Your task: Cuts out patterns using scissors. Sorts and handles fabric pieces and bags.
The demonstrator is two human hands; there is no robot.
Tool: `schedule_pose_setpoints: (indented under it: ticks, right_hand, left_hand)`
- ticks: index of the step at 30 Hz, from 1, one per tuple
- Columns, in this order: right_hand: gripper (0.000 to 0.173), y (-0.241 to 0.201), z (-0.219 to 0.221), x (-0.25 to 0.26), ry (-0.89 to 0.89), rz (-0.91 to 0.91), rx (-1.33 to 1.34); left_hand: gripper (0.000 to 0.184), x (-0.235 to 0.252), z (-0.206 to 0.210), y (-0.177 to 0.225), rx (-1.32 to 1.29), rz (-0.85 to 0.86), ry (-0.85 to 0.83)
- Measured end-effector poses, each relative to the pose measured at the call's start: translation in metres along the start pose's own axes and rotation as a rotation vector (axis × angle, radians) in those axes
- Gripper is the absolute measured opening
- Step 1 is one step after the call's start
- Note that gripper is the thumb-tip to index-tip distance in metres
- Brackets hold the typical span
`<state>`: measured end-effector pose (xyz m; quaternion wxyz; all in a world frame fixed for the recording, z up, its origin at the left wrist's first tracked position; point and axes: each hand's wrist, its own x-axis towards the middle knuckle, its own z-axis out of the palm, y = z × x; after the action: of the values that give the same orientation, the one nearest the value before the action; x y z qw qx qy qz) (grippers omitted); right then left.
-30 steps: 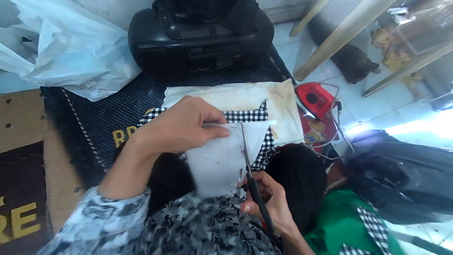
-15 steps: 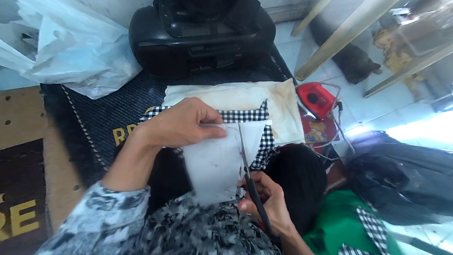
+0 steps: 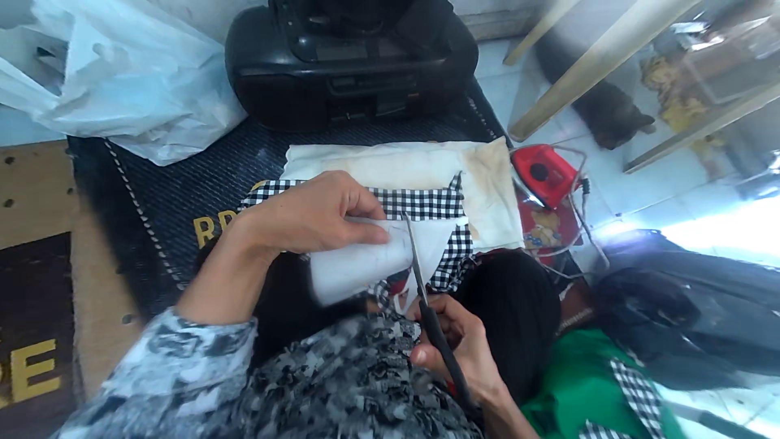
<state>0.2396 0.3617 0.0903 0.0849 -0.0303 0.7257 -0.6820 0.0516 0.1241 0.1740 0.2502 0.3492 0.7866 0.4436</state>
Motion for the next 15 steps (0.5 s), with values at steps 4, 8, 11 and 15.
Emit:
schedule_pose_setpoints:
  ticks: [4,8,11,15]
  right_hand:
    - [0.064,0.0003,0.0011,0.0010,0.002,-0.011,0.004]
    - [0.063,0.0018,0.0011,-0.0002,0.012,-0.009,-0.001]
    - [0.063,0.0025,0.0007,-0.0016,0.015,-0.008,-0.004]
    - [0.066,0.0039,0.0006,-0.0020,0.011,0.003,0.017]
  left_hand:
    - [0.014,-0.0001,0.0000,-0.0010,0.005,0.007,0.003]
    - [0.013,0.0002,0.0014,-0.0026,-0.004,0.009,-0.005]
    - [0.013,0.0007,0.0024,-0.0028,0.004,0.001,-0.009]
    - [0.014,0.0020,0.0040,-0.0027,-0.023,-0.031,-0.012]
